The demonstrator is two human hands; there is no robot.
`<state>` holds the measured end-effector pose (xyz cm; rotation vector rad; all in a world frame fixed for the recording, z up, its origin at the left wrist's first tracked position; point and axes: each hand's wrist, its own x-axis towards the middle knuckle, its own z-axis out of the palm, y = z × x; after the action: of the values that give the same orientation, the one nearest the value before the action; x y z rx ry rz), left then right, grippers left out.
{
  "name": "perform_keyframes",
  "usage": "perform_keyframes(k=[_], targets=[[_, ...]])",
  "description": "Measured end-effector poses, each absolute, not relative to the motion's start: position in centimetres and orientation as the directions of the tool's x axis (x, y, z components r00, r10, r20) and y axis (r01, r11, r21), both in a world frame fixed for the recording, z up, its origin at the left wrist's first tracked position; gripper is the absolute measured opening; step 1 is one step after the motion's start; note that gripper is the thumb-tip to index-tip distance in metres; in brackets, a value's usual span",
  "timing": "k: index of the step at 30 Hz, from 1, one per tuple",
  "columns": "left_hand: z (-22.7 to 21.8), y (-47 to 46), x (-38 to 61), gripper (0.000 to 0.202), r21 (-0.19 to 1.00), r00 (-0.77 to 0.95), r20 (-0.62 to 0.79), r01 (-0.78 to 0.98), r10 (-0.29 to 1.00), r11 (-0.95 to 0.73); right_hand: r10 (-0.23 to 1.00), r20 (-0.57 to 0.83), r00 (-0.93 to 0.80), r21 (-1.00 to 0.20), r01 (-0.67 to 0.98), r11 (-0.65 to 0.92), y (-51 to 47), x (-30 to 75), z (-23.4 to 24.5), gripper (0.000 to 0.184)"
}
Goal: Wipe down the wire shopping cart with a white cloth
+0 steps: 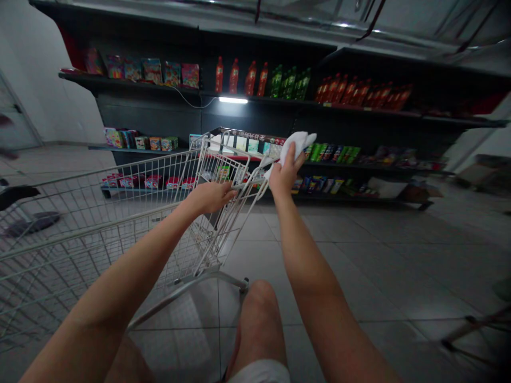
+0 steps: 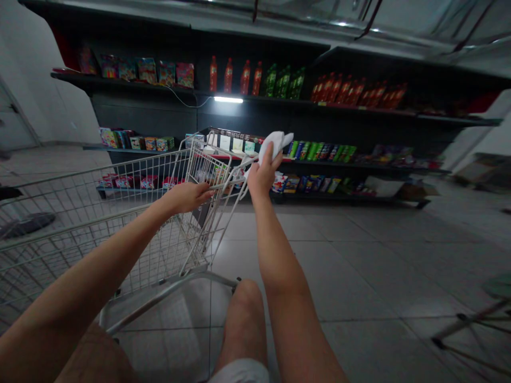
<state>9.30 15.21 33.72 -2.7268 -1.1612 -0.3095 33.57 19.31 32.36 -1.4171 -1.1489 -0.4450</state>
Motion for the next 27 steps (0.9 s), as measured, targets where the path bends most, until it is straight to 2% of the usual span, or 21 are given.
perform_keyframes(k=[2, 6, 8, 10, 12, 15, 18, 21, 23, 25, 27], targets=[[33.8, 15.1, 9.2, 0.056, -0.088, 0.672, 0.26, 0.732, 0.694, -0.676, 0.399, 0.824, 0.403, -0.515, 0.826, 0.228, 18.2, 29.8, 29.0, 0.075], [33.8, 15.0, 9.0, 0.051, -0.103, 0.659, 0.273, 0.744, 0.7, -0.66, 0.54, 0.826, 0.162, -0.386, 0.86, 0.333, 14.9, 23.9, 21.0, 0.077], [33.8, 14.9, 8.8, 0.048, -0.098, 0.656, 0.269, 0.747, 0.705, -0.658, 0.578, 0.815, 0.047, -0.325, 0.862, 0.389, 13.6, 23.8, 19.2, 0.073], [33.9, 14.7, 8.4, 0.046, -0.093, 0.653, 0.26, 0.75, 0.711, -0.654, 0.547, 0.837, -0.027, -0.264, 0.855, 0.447, 12.8, 25.6, 20.0, 0.064], [33.9, 14.5, 7.9, 0.046, -0.091, 0.656, 0.252, 0.748, 0.711, -0.657, 0.471, 0.882, 0.02, -0.248, 0.869, 0.428, 12.5, 27.9, 22.9, 0.059], [34.1, 14.0, 7.0, 0.046, -0.089, 0.65, 0.246, 0.754, 0.719, -0.651, 0.422, 0.883, 0.206, -0.336, 0.905, 0.261, 13.2, 29.8, 27.8, 0.068], [34.2, 13.6, 6.3, 0.046, -0.095, 0.645, 0.239, 0.759, 0.726, -0.644, 0.457, 0.851, 0.258, -0.383, 0.901, 0.205, 14.2, 28.5, 28.1, 0.077], [34.3, 13.3, 5.8, 0.046, -0.104, 0.641, 0.235, 0.764, 0.731, -0.637, 0.477, 0.845, 0.244, -0.409, 0.869, 0.28, 14.2, 25.1, 22.0, 0.074], [34.3, 13.1, 5.6, 0.047, -0.105, 0.627, 0.238, 0.776, 0.742, -0.622, 0.575, 0.786, 0.229, -0.456, 0.842, 0.288, 13.3, 22.6, 15.2, 0.07], [34.3, 13.1, 5.3, 0.049, -0.106, 0.612, 0.242, 0.788, 0.753, -0.607, 0.738, 0.642, 0.207, -0.525, 0.821, 0.226, 11.9, 20.4, 7.9, 0.064], [34.3, 13.2, 5.0, 0.05, -0.101, 0.604, 0.243, 0.794, 0.759, -0.6, 0.885, 0.44, 0.15, -0.572, 0.807, 0.148, 10.3, 18.8, 1.3, 0.061]])
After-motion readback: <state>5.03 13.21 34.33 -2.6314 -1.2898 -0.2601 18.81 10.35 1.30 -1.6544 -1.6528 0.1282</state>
